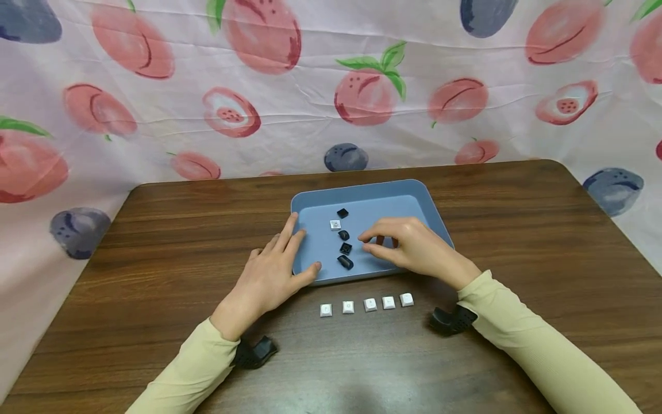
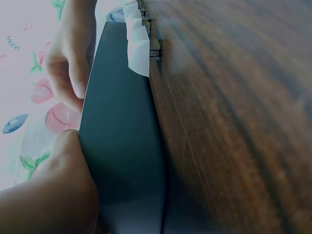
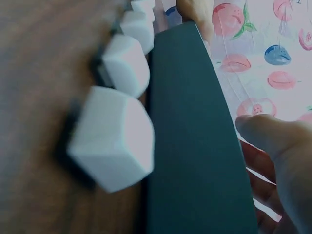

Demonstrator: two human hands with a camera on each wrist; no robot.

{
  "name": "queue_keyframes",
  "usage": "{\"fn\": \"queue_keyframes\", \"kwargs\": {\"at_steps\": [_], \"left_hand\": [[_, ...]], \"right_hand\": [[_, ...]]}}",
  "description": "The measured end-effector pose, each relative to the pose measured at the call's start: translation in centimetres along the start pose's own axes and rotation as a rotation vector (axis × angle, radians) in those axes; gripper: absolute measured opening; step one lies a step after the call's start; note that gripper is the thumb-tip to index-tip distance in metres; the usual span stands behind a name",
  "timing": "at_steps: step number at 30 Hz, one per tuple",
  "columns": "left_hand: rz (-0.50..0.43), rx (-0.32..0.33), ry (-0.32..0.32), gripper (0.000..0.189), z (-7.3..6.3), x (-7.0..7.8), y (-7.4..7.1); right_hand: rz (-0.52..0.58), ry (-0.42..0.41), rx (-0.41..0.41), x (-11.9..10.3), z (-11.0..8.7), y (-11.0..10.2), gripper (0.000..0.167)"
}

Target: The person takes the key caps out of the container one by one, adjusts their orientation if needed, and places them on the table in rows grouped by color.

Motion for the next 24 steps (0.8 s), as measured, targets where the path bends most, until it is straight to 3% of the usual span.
{"fn": "queue_keyframes", "kwargs": {"at_steps": [6,14,20,24], "left_hand": [[-0.008,-0.007,-0.002,0.082,0.3,0.4,0.1],[-0.003,0.006,-0.005,0.082,0.5,0.4,-0.2],[-0.003,-0.001,-0.017,0.082,0.5,0.3,-0.1],[-0.003,-0.001,-0.026,0.082,0.4,0.2,0.0]], "right_hand": [[0.011,0.037,-0.099,1.4,1.6,0.9,0.021],[-0.067,0.099,-0.320,2.8,3.3,1.9,0.035],[-0.119,0.076,-0.429,3.0,3.9,3.6,0.049],[-0.138,0.014,-0.463,2.7,4.4,4.7,0.059]]}}
Point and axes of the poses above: each hand's wrist, its own z-axis towards the middle knuckle, its own y-axis out of the palm, x = y × z, the point moved 10 cm from there along z, towards the middle knuckle, and after that the axes turned 8 degrees about x, right-handed, at the moved point
